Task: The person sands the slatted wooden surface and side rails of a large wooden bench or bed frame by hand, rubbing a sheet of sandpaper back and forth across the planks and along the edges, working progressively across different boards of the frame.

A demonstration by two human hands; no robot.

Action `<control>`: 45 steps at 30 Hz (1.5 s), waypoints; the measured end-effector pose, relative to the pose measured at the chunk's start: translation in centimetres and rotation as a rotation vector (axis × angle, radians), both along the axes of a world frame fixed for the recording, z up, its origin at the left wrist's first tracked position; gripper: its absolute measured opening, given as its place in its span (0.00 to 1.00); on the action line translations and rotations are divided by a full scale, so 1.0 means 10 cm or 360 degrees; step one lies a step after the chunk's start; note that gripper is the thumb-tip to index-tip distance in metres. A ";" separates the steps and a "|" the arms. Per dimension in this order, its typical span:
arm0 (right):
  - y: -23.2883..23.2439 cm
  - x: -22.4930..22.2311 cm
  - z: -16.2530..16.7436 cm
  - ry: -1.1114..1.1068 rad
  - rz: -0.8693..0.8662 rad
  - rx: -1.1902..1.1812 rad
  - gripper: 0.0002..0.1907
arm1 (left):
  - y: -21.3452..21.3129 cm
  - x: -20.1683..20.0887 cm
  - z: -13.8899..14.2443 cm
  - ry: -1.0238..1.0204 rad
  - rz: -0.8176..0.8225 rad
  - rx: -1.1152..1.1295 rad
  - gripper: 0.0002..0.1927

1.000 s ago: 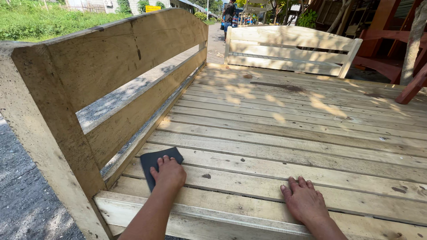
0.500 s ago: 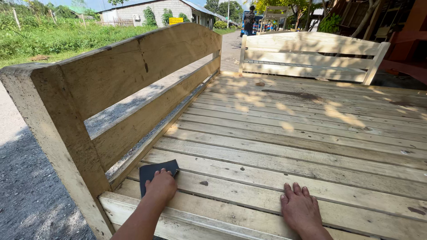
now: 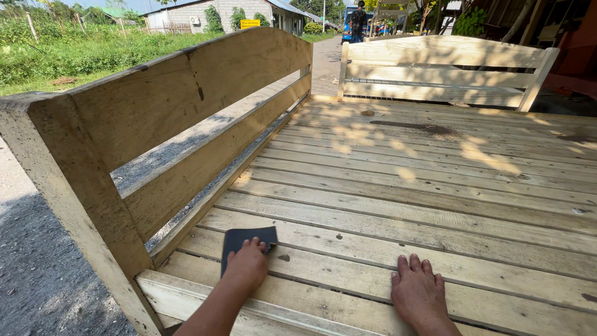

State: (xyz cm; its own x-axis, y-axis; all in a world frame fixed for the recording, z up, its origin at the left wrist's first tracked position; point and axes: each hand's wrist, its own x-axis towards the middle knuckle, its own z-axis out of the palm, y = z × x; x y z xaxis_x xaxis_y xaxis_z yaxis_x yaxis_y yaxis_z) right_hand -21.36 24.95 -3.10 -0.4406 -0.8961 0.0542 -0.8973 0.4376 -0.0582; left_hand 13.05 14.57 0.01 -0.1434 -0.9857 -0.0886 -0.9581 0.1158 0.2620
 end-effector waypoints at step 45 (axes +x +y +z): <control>-0.18 -0.09 -0.14 0.0123 -0.0291 0.0225 0.35 | 0.06 0.91 0.27 -0.0287 -0.0568 0.0447 0.31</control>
State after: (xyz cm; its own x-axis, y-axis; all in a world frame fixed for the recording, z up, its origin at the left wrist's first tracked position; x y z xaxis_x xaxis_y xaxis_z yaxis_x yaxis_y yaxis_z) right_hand -22.26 23.15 -4.49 -0.5954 -0.8030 -0.0262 -0.8019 0.5919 0.0811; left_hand 22.17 15.16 2.75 -0.4260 -0.8121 -0.3988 -0.9044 0.3941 0.1636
